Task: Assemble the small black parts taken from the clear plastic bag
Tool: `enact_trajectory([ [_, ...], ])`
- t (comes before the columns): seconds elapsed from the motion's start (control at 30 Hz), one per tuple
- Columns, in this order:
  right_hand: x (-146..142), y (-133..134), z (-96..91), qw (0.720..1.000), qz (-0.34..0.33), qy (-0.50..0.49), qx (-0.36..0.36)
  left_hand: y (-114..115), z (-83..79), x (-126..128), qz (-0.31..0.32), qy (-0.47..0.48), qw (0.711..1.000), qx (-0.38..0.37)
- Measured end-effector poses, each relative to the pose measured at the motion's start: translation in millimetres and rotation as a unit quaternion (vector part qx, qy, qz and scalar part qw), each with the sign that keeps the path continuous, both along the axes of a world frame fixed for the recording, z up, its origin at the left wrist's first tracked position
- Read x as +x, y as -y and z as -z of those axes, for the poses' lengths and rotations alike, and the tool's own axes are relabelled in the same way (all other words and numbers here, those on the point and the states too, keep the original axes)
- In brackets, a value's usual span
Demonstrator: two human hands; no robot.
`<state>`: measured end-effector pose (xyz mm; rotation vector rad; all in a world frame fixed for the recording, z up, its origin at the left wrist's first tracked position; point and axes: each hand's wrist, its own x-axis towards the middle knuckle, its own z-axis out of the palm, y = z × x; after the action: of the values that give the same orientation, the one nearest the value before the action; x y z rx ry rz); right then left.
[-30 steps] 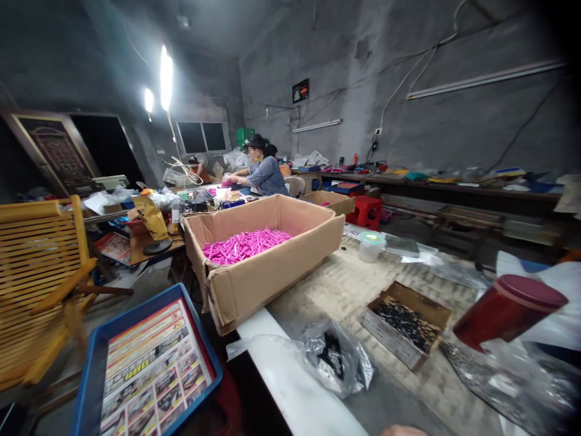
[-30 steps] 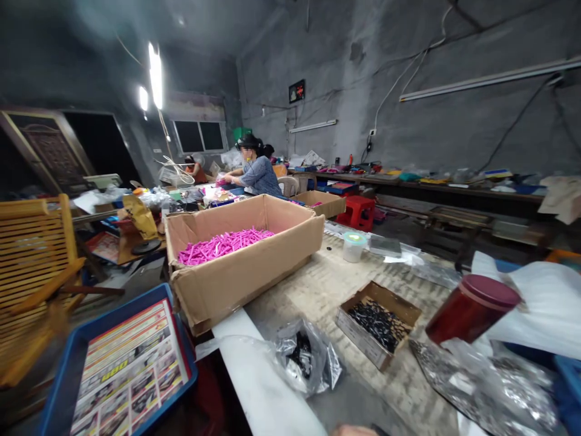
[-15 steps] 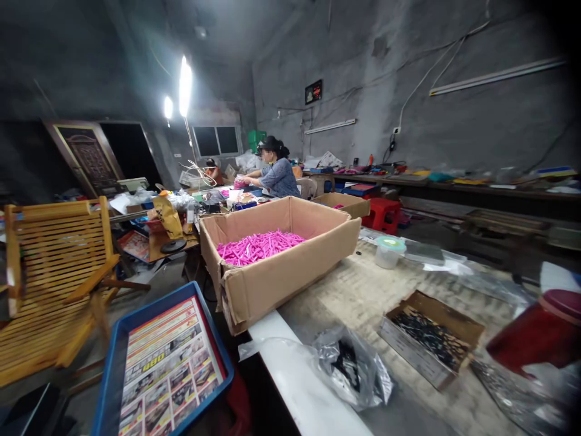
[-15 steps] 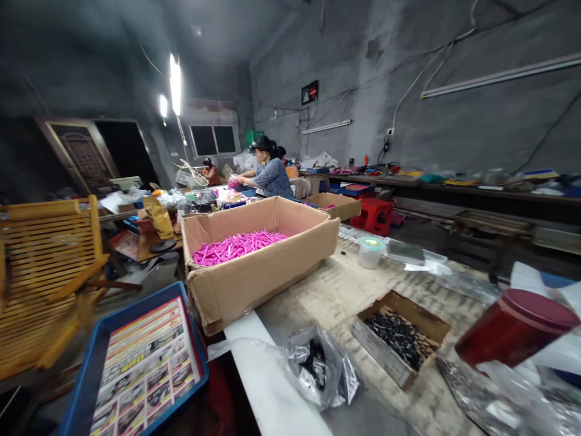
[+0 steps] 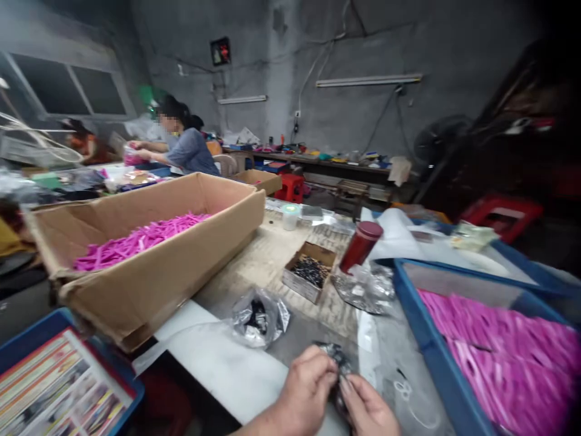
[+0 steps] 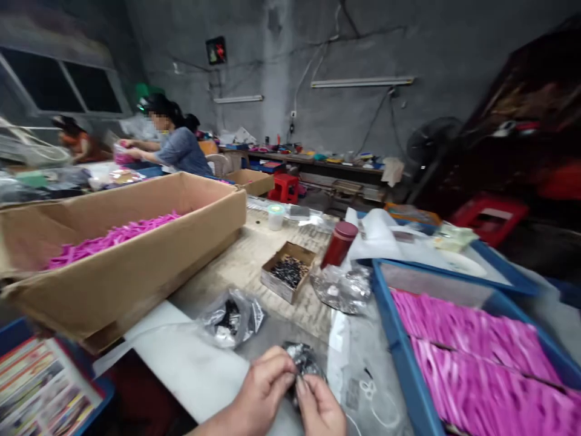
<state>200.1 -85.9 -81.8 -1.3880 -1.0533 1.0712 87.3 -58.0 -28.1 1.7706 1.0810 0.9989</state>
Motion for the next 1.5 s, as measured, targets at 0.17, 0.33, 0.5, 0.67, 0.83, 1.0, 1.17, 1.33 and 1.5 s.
enact_trajectory([
  [0.17, 0, -1, -15.7, 0.994, 0.013, -0.102, -0.043, -6, -2.6, 0, 0.036, 0.016, 0.999, -0.036],
  [0.33, -2, -1, -26.9, 0.996, 0.005, -0.081, -0.032, -9, -4.5, 0, 0.050, 0.016, 0.998, -0.045],
  [0.5, 12, -6, -40.8, 0.998, -0.031, 0.061, -0.012, -12, -3.9, -4, 0.043, 0.013, 0.998, -0.037],
  [0.67, 25, -16, -45.1, 0.944, -0.078, 0.320, 0.031, -17, -2.1, -12, 0.020, 0.006, 0.999, -0.045],
  [0.83, 18, -25, -39.7, 0.846, -0.136, 0.515, 0.040, -19, 0.6, -16, 0.018, -0.002, 0.999, -0.050],
  [1.0, 8, -29, -33.9, 0.794, -0.149, 0.589, 0.019, -19, 3.9, -19, 0.025, -0.004, 0.998, -0.058],
  [1.17, 3, -30, -33.4, 0.782, -0.149, 0.605, 0.017, -20, 4.9, -19, 0.020, -0.001, 0.998, -0.060],
  [1.33, 3, -28, -32.4, 0.777, -0.147, 0.612, 0.019, -18, 7.2, -19, 0.017, 0.003, 0.998, -0.067],
  [1.5, 8, -21, -33.1, 0.804, -0.140, 0.578, 0.032, -17, 8.6, -21, 0.016, 0.024, 0.996, -0.087],
])
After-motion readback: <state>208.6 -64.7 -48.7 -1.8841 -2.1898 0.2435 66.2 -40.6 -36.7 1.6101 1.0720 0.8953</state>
